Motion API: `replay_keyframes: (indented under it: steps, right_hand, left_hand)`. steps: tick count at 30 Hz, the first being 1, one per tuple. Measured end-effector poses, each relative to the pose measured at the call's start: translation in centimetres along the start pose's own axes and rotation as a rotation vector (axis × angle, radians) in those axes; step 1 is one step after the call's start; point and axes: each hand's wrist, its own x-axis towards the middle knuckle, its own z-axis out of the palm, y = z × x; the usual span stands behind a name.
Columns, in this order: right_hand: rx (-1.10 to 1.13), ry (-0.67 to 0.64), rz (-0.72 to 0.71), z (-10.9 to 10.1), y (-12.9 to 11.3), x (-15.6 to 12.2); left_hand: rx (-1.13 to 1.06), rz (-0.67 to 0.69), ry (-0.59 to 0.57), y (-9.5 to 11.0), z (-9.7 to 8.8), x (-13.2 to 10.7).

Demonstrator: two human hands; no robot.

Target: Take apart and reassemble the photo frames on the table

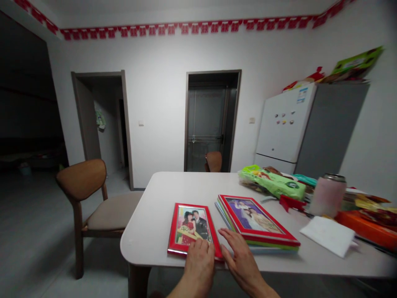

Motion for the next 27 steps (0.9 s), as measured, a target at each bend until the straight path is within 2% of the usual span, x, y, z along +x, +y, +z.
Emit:
replay_keyframes:
  steps: [3, 7, 11, 14, 18, 21, 27]
  right_hand:
    - [0.056, -0.029, 0.141, -0.6, 0.2, 0.1]
    - [0.203, -0.037, 0.264, -1.1, -1.2, 1.4]
    - [0.307, -0.096, 0.173, -1.0, -3.8, 2.7]
    - [0.315, -0.168, 0.085, -0.5, -5.3, 3.0]
    - [0.271, -0.306, 0.035, 0.1, -5.8, 2.3]
    - [0.214, -0.337, 0.011, 0.3, -5.6, 1.5]
    - [0.117, -0.359, -0.025, -0.2, -5.5, 0.7]
  left_hand:
    - [0.000, 0.043, 0.043, 0.1, -1.1, 0.3]
    - [-0.152, -0.004, 0.195, 0.0, -4.5, 0.2]
    - [-0.449, -0.169, 0.429, -1.0, -7.0, -0.1]
    - [-0.615, -0.287, 0.513, -2.4, -6.7, -1.3]
    - [-0.751, -0.410, 0.443, -4.7, -4.4, -3.6]
    - [-0.798, -0.478, 0.339, -6.2, -2.8, -4.9]
    - [-0.709, -0.518, 0.150, -7.2, -2.0, -5.8]
